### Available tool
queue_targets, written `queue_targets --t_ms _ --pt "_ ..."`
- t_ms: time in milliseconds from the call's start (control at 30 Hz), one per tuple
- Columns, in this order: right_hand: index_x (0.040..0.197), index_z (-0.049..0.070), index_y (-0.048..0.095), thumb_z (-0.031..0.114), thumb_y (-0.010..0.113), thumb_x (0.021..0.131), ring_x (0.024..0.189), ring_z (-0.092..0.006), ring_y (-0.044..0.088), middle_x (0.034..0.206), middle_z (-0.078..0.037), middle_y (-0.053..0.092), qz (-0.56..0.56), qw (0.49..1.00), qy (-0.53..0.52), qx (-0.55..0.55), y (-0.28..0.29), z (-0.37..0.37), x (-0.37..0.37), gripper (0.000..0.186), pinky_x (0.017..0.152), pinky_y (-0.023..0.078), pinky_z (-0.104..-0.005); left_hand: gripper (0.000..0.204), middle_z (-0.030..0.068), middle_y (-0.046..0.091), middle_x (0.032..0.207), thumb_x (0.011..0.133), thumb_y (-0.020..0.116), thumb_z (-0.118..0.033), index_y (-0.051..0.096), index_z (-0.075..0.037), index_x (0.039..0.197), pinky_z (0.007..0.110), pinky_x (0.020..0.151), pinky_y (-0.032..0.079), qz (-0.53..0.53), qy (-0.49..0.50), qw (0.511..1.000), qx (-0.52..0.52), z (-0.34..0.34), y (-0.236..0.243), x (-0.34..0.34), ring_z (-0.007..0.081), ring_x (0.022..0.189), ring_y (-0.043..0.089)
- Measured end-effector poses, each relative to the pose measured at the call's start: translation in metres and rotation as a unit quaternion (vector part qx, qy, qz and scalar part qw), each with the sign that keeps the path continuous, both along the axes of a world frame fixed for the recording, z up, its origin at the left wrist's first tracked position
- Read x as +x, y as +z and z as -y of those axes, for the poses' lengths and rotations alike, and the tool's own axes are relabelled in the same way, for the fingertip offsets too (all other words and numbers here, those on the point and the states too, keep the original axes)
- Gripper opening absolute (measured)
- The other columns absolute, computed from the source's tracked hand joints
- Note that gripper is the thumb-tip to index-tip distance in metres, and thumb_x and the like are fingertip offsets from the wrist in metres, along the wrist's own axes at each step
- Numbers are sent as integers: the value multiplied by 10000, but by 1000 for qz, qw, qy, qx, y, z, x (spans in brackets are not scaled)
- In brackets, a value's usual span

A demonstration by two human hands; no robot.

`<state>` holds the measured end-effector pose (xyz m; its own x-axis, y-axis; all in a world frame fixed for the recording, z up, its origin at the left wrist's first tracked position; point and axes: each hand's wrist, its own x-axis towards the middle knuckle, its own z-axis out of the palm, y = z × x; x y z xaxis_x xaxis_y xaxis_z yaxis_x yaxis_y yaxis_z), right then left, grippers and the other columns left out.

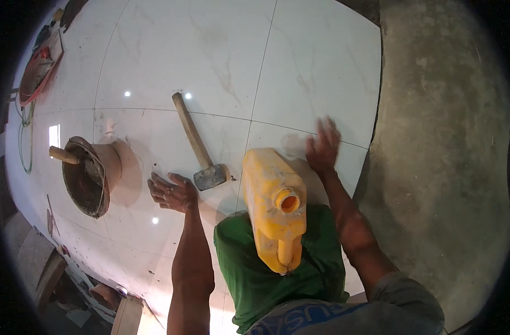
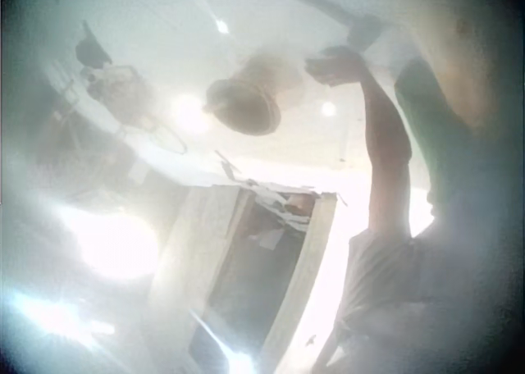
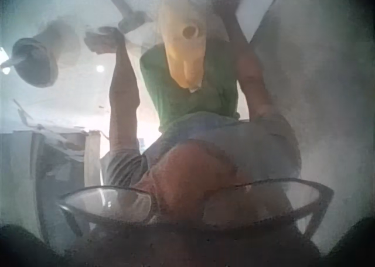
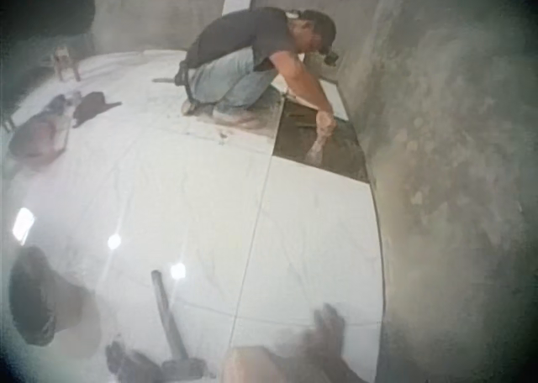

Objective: The person applies grout to the edges of floor tiles using a scraper, wipes excess material with a cloth, and assists another person in positioning a floor tile into place.

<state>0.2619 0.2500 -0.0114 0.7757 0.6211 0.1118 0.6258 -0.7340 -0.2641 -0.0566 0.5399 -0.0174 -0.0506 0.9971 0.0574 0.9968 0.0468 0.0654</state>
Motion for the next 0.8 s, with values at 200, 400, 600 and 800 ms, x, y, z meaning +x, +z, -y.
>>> queue_targets --t_ms 200,400,600,800 --pt "1524 -22 555 295 652 1011 1566 -450 374 1687 -240 412 -59 987 135 57 -7 -181 6 611 1295 288 -586 673 126 394 1668 1068 461 -492 451 -121 1630 584 1161 361 11 2 1000 -10 -4 0 -1 337 1529 348" --pt "1496 -5 579 251 656 1012 1544 -411 420 1646 -232 472 -66 976 185 93 -10 -197 42 554 1293 314 -559 649 134 420 1655 1070 466 -492 473 -131 1610 589 1176 348 19 4 1000 -2 -15 5 -5 354 1520 374" --pt "1563 16 513 256 672 984 1580 -457 347 1704 -248 381 -55 977 204 20 -33 -145 26 646 1305 259 -616 604 149 434 1688 1095 506 -417 461 -141 1630 593 1184 374 19 -49 997 51 -1 -24 -14 382 1528 405" --pt "1562 28 507 215 610 1021 1585 -455 340 1700 -230 388 -75 985 146 51 23 -95 18 581 1272 270 -663 630 114 389 1707 1100 438 -482 458 -143 1630 573 1201 343 13 2 1000 5 -3 13 -7 346 1560 349"
